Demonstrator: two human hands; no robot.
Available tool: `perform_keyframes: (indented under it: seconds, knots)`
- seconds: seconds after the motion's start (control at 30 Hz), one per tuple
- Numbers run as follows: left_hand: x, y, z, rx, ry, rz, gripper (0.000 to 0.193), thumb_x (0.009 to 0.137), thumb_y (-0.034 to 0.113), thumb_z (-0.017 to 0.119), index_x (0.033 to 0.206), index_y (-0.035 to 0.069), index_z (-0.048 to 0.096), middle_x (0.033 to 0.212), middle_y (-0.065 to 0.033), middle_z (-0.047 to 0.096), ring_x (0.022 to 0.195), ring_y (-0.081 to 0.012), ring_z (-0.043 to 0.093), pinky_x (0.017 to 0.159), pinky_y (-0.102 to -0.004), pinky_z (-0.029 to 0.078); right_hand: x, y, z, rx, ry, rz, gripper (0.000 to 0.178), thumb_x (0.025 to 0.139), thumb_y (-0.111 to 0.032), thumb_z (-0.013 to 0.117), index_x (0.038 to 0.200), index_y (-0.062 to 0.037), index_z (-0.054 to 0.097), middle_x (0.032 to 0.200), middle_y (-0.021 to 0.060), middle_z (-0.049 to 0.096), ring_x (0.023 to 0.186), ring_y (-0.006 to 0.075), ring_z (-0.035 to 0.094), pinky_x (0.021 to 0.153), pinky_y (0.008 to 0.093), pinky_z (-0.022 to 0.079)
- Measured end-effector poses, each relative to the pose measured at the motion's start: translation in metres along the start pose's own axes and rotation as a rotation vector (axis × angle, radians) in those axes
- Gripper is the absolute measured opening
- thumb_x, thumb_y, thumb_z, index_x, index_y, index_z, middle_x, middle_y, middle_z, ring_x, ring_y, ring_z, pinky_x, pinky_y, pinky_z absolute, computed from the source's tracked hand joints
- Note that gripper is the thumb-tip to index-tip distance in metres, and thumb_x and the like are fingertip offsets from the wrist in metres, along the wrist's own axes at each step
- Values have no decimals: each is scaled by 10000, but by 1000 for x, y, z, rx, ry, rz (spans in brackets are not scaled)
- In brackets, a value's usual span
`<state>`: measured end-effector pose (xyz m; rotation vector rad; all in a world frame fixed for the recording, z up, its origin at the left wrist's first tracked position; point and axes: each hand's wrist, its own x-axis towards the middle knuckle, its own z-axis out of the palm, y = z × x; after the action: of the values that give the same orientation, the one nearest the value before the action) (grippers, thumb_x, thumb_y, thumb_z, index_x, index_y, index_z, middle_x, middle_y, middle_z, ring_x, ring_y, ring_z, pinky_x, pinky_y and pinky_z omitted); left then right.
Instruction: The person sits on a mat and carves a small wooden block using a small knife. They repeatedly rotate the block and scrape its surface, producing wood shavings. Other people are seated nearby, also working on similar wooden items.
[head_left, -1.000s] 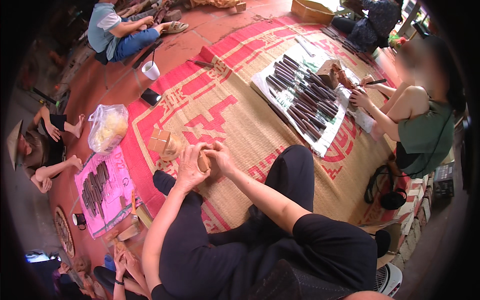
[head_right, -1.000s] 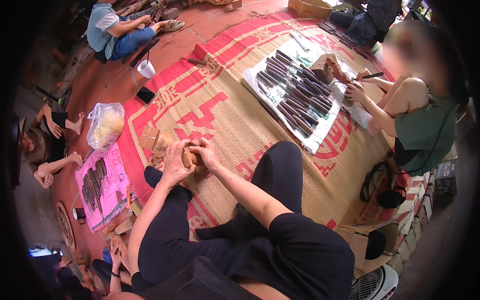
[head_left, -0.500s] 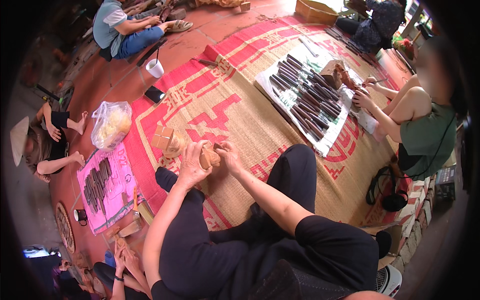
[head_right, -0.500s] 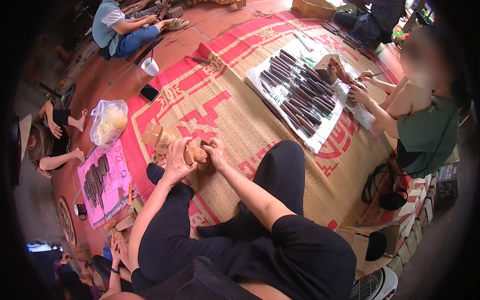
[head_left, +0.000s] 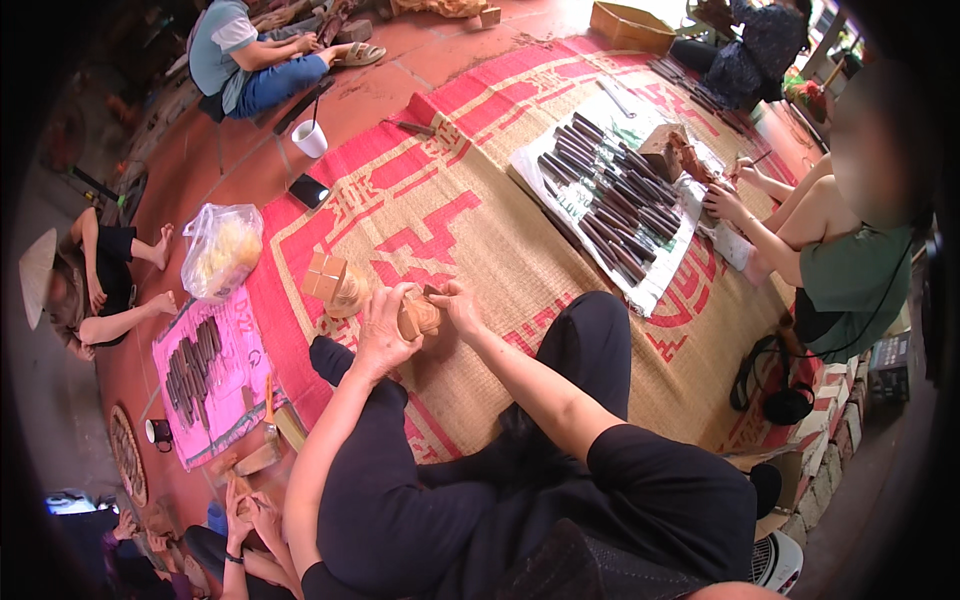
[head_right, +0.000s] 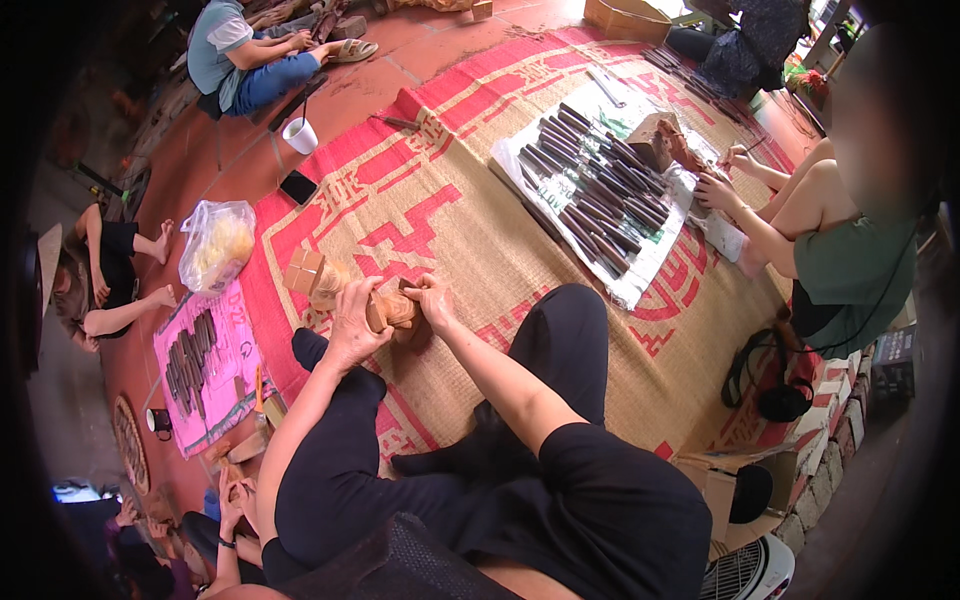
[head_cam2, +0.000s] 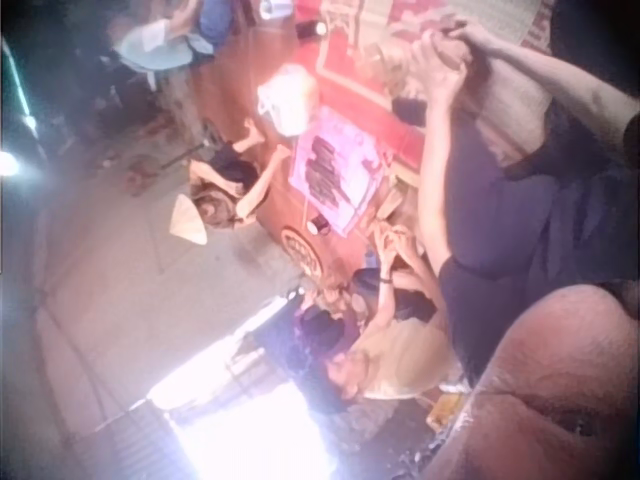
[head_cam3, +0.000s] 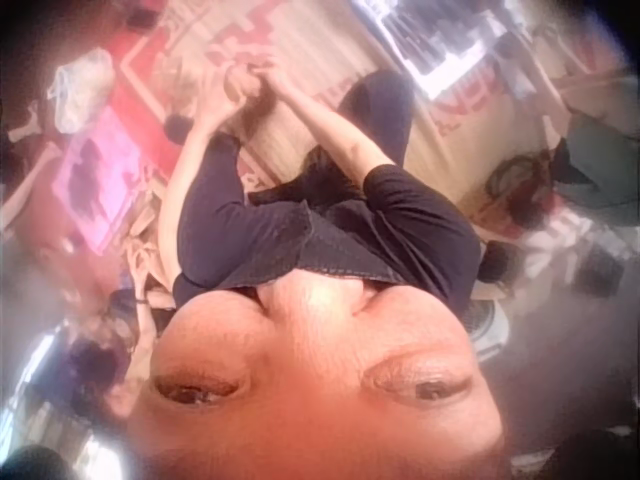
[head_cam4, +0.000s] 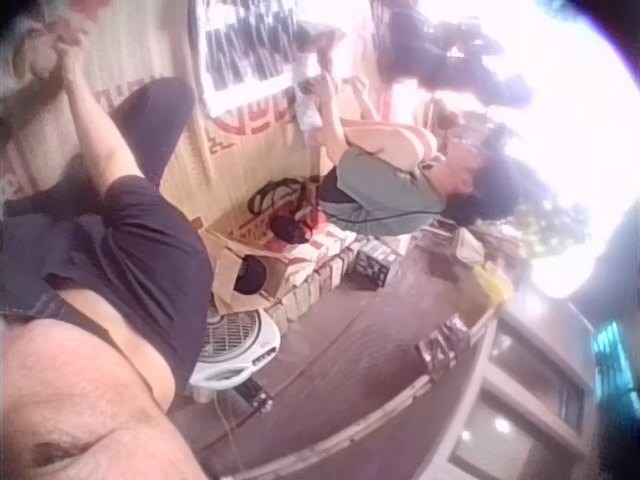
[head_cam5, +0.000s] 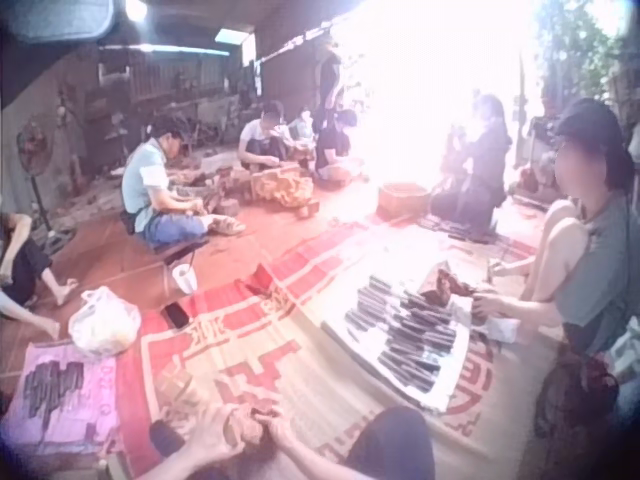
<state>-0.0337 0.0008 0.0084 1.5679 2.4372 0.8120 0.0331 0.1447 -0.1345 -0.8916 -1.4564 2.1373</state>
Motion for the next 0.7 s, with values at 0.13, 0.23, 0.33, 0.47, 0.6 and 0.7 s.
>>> perform_keyframes:
  seconds: [0.13, 0.23, 0.33, 0.47, 0.6, 0.7]
  knots:
    - [-3, -3, -3, 2, 40, 20, 820, 601, 133, 779, 1340, 153, 422, 1179, -122, 474, 1142, -338, 460, 1013, -444, 373, -14, -26, 20, 139, -92, -5, 97, 813, -68, 717, 815, -54, 621, 770, -1, 614, 717, 98, 574, 653, 262, 463]
    - [0, -1, -1, -23, 75, 52, 796, 600, 103, 763, 1323, 156, 433, 1121, -121, 474, 1099, -335, 467, 985, -442, 378, -37, -37, 41, 357, -108, -37, 100, 847, -24, 684, 935, -41, 638, 814, 8, 611, 819, 114, 615, 733, 254, 500]
    - [3, 1, 4, -23, 74, 50, 800, 597, 105, 765, 1323, 158, 434, 1123, -122, 473, 1105, -334, 465, 984, -440, 375, -21, -17, 30, 318, -94, -95, 114, 849, -21, 681, 953, -39, 641, 822, 7, 624, 840, 110, 612, 745, 248, 496]
    - [5, 5, 0, -19, 43, 49, 802, 595, 111, 769, 1324, 160, 436, 1129, -124, 472, 1109, -341, 465, 988, -450, 376, 22, 13, -7, -303, 42, 26, 185, 758, -165, 779, 785, -33, 652, 782, 43, 634, 739, 139, 578, 649, 317, 449]
    - [-3, -1, -1, -22, 66, 29, 794, 599, 108, 762, 1322, 165, 439, 1121, -124, 470, 1101, -343, 466, 985, -448, 378, -12, -28, 25, 181, -122, 5, 120, 793, -83, 731, 832, -33, 629, 761, 21, 624, 781, 133, 609, 693, 293, 487]
    - [-4, -1, -2, -4, 18, 3, 835, 605, 126, 783, 1353, 157, 413, 1203, -127, 472, 1157, -352, 454, 1023, -455, 382, -30, -17, 38, 277, -170, -99, 154, 818, -38, 711, 955, -11, 645, 970, 34, 603, 879, 134, 607, 772, 273, 491]
